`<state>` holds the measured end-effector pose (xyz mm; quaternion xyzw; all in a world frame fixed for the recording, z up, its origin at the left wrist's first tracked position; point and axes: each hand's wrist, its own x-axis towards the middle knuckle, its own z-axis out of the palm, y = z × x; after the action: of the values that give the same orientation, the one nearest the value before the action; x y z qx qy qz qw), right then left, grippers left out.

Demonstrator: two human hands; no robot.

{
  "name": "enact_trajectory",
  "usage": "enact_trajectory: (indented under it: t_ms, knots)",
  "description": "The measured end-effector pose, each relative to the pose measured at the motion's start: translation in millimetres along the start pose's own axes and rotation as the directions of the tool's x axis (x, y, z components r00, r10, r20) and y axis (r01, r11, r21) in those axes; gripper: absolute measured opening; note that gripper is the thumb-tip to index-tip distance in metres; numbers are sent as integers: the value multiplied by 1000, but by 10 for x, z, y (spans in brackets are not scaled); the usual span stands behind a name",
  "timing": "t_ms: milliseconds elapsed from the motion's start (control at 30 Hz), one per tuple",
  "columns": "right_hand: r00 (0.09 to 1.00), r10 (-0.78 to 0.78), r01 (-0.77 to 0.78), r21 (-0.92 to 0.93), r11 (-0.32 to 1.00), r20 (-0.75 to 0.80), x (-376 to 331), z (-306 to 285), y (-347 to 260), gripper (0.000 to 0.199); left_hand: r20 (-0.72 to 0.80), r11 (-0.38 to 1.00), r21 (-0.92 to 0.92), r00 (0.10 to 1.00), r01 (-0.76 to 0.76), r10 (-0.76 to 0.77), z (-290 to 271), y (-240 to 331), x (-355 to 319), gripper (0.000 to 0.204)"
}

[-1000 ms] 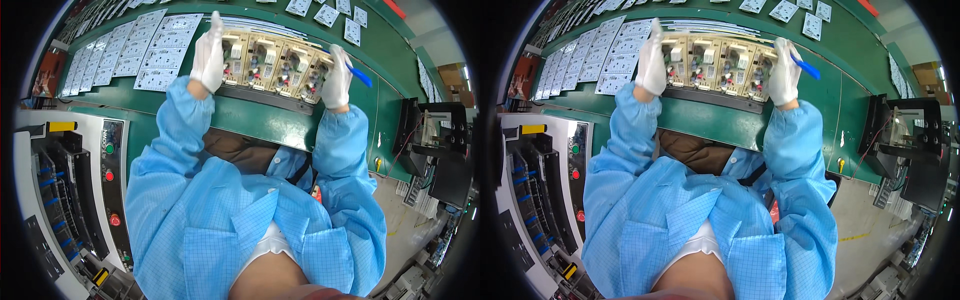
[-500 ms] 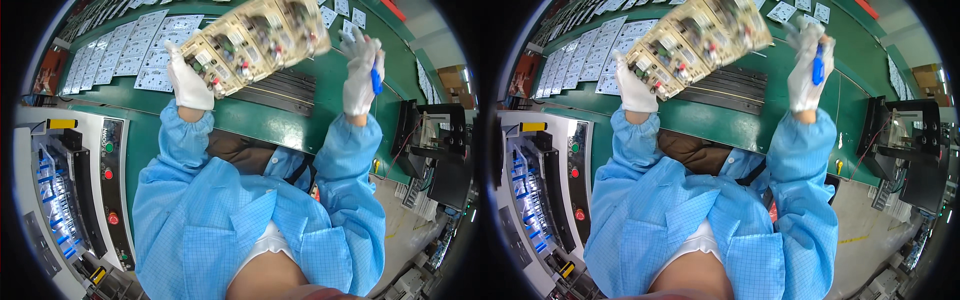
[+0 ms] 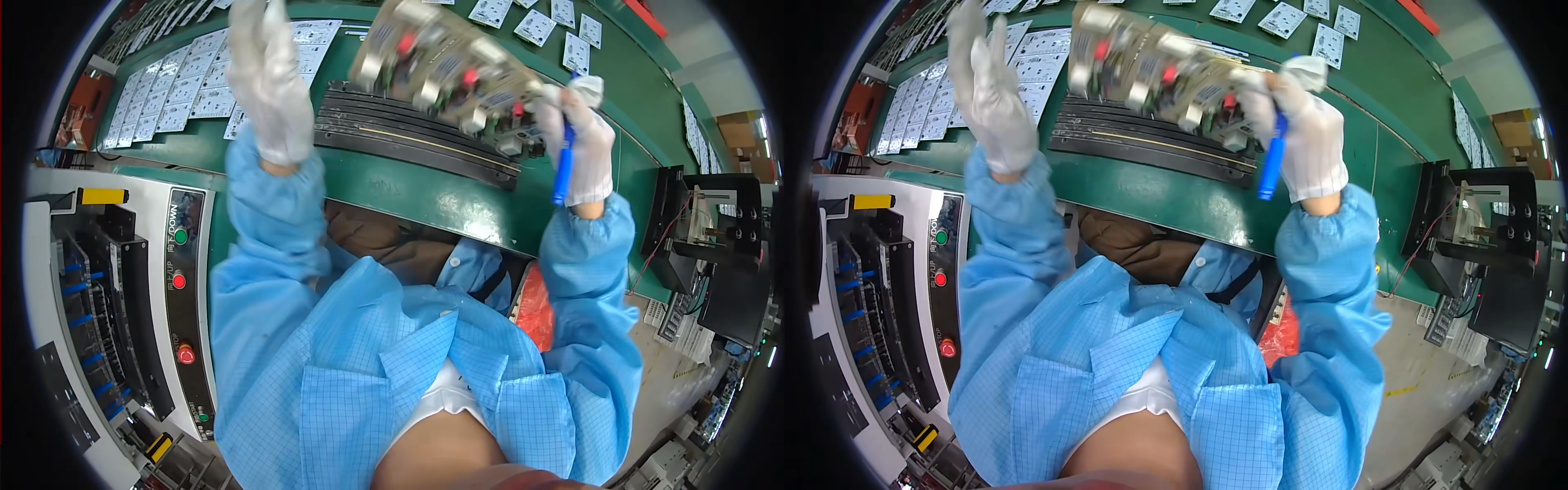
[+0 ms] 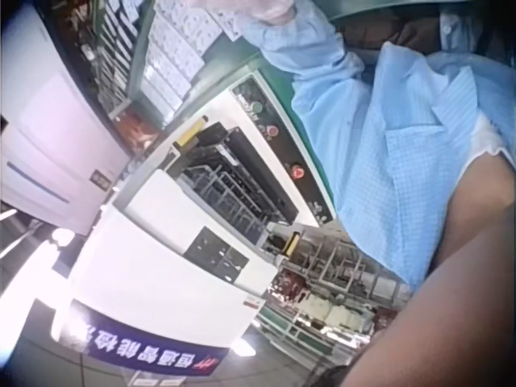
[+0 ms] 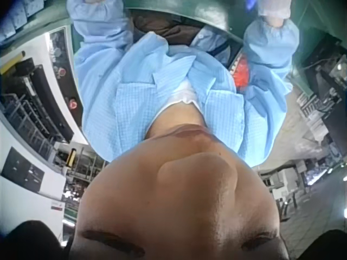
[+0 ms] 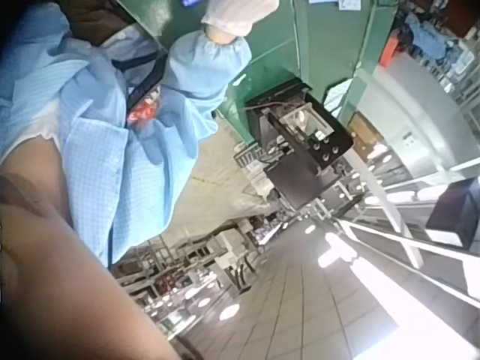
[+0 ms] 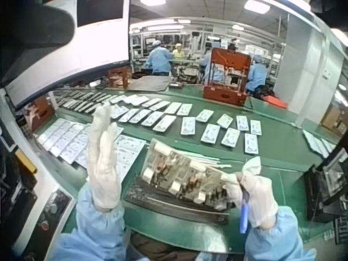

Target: Inspecting and testing printed circuit boards (PCBs) using a testing machine and a marker pen at a factory workbench.

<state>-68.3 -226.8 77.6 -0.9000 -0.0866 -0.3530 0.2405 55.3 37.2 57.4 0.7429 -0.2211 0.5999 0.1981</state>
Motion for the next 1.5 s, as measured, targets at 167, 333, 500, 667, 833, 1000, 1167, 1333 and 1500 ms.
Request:
enact_trajectory:
  t_ms: [167, 333, 500, 667, 833, 1000, 1167, 1333, 1500]
  knots:
    - [896, -250, 354, -250, 901, 367, 38, 45, -91, 18, 554, 761, -646, 650, -58, 520, -59, 370, 291, 11]
    - [881, -177, 336, -316, 887, 439, -94, -52, -231, 18, 679, 816, -544, 469, -194, 565, -30, 393, 206, 21]
    - [928, -33, 176, -358, 917, 371, 131, 228, 79, 17, 755, 781, -624, 278, 26, 594, 533, 281, 279, 36]
    - [981, -67, 96, -155, 983, 184, 141, 290, 928, 24, 753, 783, -616, 231, -81, 616, 1187, -157, 59, 58]
    - [949, 315, -314, -31, 949, 24, 145, -170, 1160, 31, 984, 211, -139, 159, 967, -81, 697, -508, 292, 58]
    - [900, 409, -436, -330, 838, -151, 267, -645, 2565, 22, 757, 799, -496, 621, 340, 205, 843, -571, 792, 55]
    - [995, 86, -101, -673, 733, -56, 84, -498, 3042, 14, 936, 870, -262, 330, 419, 123, 1288, 319, 1414, 51]
    - [990, 141, -121, -560, 820, -7, -138, -388, 3083, 20, 747, 868, -461, 447, -185, 492, 2335, 1423, 1662, 33]
    - [963, 150, -250, -533, 809, -224, -141, -400, 3150, 19, 602, 821, -509, 575, -260, 555, 3420, 2885, 1630, 42]
